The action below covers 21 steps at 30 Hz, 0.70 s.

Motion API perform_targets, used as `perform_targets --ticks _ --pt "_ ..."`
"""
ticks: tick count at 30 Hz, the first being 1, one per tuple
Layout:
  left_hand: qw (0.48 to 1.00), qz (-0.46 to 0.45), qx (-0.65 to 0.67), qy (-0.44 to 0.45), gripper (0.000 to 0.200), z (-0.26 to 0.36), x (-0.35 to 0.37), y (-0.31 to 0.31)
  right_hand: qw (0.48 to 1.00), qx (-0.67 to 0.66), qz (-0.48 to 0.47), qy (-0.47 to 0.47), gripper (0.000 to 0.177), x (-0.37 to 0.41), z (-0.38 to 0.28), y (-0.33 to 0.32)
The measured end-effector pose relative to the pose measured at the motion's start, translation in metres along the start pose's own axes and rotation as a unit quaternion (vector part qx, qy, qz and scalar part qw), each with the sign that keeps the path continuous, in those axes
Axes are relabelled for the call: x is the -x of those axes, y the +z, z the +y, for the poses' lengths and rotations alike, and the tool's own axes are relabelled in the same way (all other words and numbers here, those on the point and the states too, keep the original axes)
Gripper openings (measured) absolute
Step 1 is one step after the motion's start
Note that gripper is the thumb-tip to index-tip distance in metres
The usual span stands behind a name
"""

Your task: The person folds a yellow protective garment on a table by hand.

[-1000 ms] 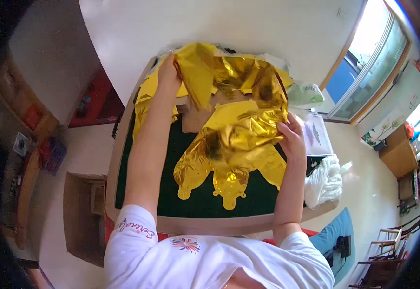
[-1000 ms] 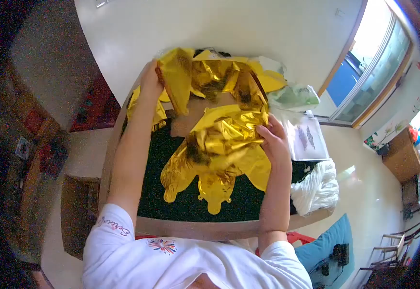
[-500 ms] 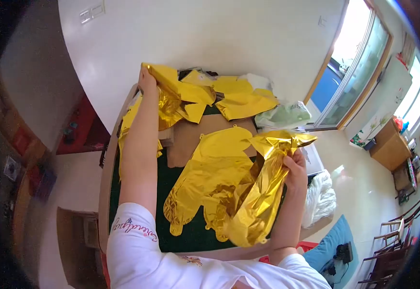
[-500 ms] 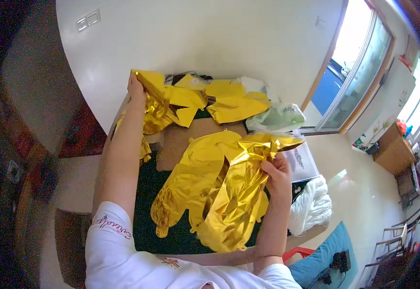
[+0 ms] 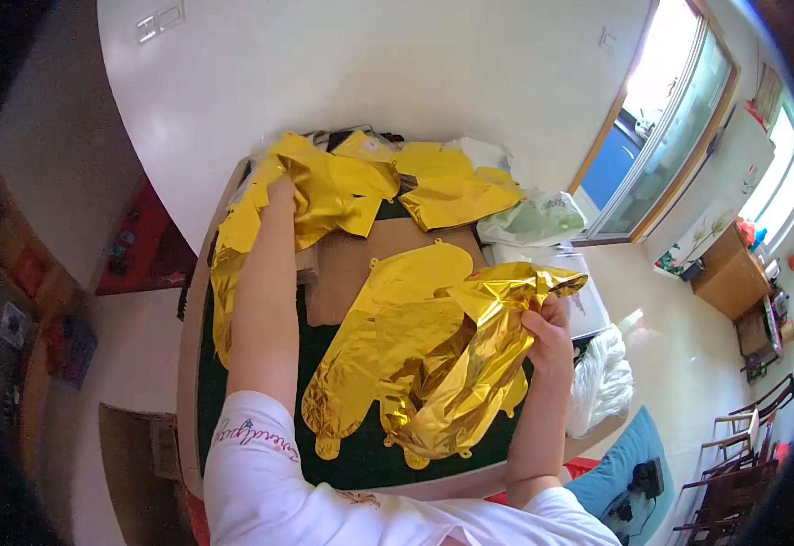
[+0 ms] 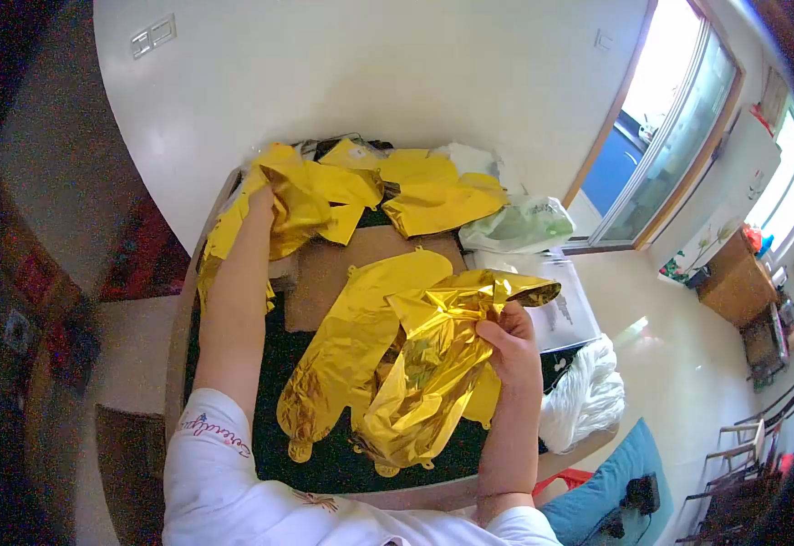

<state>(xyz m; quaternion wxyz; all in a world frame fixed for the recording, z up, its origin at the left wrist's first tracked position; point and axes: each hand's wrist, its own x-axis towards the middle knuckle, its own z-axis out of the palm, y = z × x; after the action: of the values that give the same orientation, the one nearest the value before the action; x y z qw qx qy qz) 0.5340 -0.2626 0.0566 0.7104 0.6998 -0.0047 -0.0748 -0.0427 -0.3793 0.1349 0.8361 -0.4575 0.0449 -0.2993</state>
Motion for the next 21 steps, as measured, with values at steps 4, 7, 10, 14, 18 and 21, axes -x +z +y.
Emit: perform_targets --ticks 4,7,10,14,18,21 --pt "0.958 0.126 -0.213 0.149 0.022 -0.028 0.015 -0.012 0.999 0.045 0.001 -0.002 0.036 0.001 0.007 -0.003" --pt "0.874 0.273 -0.269 0.299 0.020 0.000 0.071 -0.010 0.999 0.040 -0.019 0.004 0.039 0.000 0.009 0.005" --pt "0.897 0.154 -0.166 0.379 0.017 0.032 0.165 -0.012 0.999 0.037 -0.025 0.001 0.040 0.001 0.008 0.011" --pt "0.919 -0.376 -0.052 0.109 0.038 0.060 0.348 -0.061 0.998 0.028 -0.050 -0.007 0.041 -0.001 0.005 0.016" --pt "0.864 -0.500 0.006 0.054 0.032 0.061 0.452 -0.096 0.998 0.044 -0.044 -0.018 0.040 -0.005 0.014 0.015" --pt "0.874 -0.471 -0.021 0.120 0.031 0.064 0.478 -0.101 0.997 0.035 -0.068 -0.015 0.038 -0.006 0.018 0.013"
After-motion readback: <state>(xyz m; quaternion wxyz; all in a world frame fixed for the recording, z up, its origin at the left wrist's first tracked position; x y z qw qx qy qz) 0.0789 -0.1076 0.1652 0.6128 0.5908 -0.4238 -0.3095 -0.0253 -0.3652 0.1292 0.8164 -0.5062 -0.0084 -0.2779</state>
